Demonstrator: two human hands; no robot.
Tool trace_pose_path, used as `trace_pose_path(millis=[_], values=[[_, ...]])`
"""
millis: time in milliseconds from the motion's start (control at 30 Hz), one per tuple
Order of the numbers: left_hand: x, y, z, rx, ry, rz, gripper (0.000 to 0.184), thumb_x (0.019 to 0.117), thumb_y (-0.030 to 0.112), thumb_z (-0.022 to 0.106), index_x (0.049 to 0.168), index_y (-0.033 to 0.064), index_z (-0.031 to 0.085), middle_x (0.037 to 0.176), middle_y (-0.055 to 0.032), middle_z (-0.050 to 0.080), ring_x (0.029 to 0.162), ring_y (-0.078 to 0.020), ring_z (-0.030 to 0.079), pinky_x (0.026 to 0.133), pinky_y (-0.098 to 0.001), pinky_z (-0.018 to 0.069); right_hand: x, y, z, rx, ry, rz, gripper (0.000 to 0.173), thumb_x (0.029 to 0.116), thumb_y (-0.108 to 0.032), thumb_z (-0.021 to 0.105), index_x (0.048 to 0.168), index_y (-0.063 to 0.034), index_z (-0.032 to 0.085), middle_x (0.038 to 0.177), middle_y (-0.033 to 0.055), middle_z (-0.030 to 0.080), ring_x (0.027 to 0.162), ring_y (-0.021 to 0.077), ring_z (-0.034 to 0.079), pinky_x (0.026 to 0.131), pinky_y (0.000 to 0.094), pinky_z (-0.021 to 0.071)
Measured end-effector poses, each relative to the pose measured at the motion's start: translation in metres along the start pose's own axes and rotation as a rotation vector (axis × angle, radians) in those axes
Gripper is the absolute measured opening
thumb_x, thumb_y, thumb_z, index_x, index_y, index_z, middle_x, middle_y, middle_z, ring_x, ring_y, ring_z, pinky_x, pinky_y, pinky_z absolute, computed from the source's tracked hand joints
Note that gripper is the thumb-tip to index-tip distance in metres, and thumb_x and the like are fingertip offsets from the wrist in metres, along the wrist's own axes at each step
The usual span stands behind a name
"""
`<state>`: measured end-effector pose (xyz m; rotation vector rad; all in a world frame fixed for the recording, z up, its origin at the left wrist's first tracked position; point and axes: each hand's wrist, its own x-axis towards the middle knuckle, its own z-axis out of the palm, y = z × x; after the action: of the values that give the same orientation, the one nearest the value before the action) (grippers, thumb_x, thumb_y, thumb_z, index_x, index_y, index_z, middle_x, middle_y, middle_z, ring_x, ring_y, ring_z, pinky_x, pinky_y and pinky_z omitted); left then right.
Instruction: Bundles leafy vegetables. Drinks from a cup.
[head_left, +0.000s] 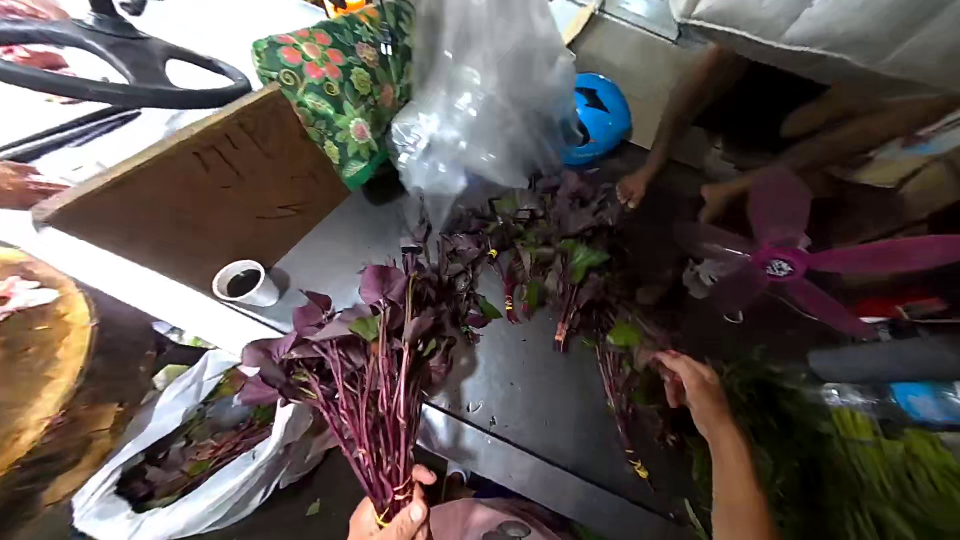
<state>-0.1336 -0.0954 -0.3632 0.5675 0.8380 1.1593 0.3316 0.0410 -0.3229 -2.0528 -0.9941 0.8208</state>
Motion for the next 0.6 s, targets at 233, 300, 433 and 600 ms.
trace_pose_path(millis=[233,300,433,600], values=[[0.026,0.003,0.010,0.022,-0.071,-0.059,0.033,0.0874,0.031,0.081,0.116,0.0155,0.072,0.062,0.0007,0.063,0.044,-0.0071,0.057,0.044,-0.0246,0.0527,-0.068,0.077,-0.032,0.298,0.227,-0.257,0.045,0.0987,-0.029,0.057,0.129,0.0034,0.059,0.119,0.0067,0.067,0.103,0.0141,0.068,0.091,0.0360,0.0595],[0.029,0.003,0.012,0.025,-0.089,-0.071,0.034,0.0870,0.031,0.081,0.116,0.0150,0.073,0.064,0.0000,0.064,0.045,-0.0077,0.057,0.044,-0.0250,0.0536,-0.076,0.081,-0.045,0.366,0.258,-0.219,0.041,0.1002,-0.028,0.051,0.127,0.0016,0.057,0.114,0.0016,0.068,0.100,0.0114,0.068,0.091,0.0344,0.0588],[0.034,0.002,0.009,0.032,-0.117,-0.072,0.034,0.0872,0.029,0.081,0.116,0.0140,0.073,0.065,-0.0006,0.065,0.046,-0.0076,0.058,0.045,-0.0250,0.0540,-0.075,0.098,-0.068,-0.054,0.319,0.014,0.051,0.1034,-0.025,0.056,0.144,0.0052,0.050,0.145,0.0263,0.052,0.134,0.0349,0.053,0.111,0.0522,0.0439],[0.032,0.001,0.000,0.070,-0.066,-0.114,0.033,0.0875,0.027,0.080,0.116,0.0127,0.072,0.062,0.0004,0.063,0.045,-0.0071,0.056,0.044,-0.0242,0.0523,-0.065,0.018,0.022,0.098,0.100,-0.282,0.039,0.1011,-0.015,0.052,0.131,0.0088,0.058,0.126,0.0203,0.066,0.107,0.0234,0.070,0.093,0.0408,0.0590]])
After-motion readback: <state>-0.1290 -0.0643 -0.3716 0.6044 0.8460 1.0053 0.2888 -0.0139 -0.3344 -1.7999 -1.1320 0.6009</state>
